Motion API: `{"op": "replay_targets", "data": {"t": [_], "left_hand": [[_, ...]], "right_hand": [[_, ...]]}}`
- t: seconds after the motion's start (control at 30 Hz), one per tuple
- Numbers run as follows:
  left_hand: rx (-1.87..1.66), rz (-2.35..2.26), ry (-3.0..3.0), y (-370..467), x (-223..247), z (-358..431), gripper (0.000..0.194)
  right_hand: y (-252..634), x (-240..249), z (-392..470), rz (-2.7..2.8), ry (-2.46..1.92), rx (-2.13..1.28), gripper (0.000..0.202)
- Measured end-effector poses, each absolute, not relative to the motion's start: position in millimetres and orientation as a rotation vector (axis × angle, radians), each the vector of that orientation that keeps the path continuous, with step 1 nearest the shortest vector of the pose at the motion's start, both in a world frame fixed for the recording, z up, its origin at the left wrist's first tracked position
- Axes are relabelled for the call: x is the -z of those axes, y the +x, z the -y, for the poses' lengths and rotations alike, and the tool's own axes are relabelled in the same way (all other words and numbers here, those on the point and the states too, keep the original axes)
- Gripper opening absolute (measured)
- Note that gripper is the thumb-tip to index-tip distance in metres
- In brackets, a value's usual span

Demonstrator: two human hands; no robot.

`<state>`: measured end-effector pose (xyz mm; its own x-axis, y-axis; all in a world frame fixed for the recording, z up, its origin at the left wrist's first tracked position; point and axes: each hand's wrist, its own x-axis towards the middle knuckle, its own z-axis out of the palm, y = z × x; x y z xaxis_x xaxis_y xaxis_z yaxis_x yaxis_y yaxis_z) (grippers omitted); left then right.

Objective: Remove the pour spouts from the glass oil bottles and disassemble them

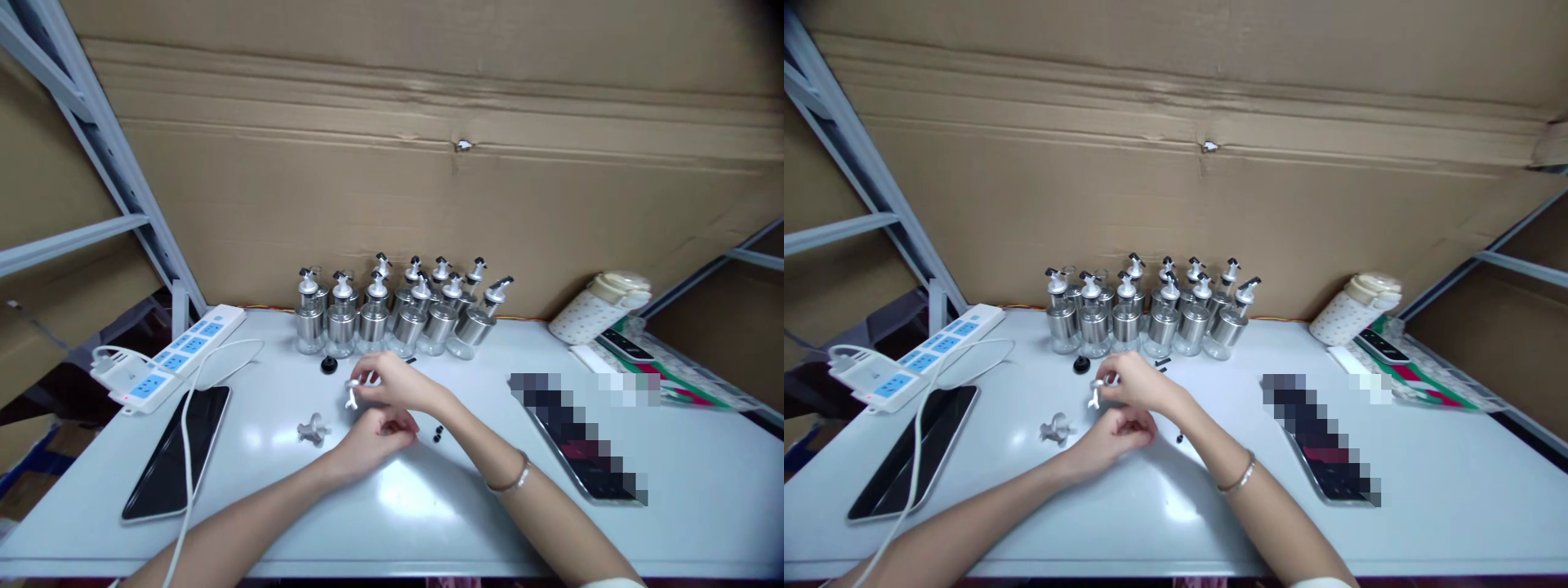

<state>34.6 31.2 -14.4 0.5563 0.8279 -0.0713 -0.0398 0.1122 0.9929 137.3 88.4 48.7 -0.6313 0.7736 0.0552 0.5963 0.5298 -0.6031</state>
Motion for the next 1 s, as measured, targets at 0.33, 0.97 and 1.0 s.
{"op": "replay_targets", "data": {"t": [0.33,0.97,1.0], "left_hand": [[-0.802,-0.699,1.065,31,15,-38,0.053],[-0.796,-0.678,0.765,29,10,-42,0.031],[-0.804,-0.685,0.746,28,10,-42,0.029]], "right_hand": [[198,-30,-71,1.747,-1.066,-1.451,0.024],[187,-28,-58,2.056,-1.122,-0.733,0.031],[191,-32,-59,2.081,-1.085,-0.758,0.027]]}}
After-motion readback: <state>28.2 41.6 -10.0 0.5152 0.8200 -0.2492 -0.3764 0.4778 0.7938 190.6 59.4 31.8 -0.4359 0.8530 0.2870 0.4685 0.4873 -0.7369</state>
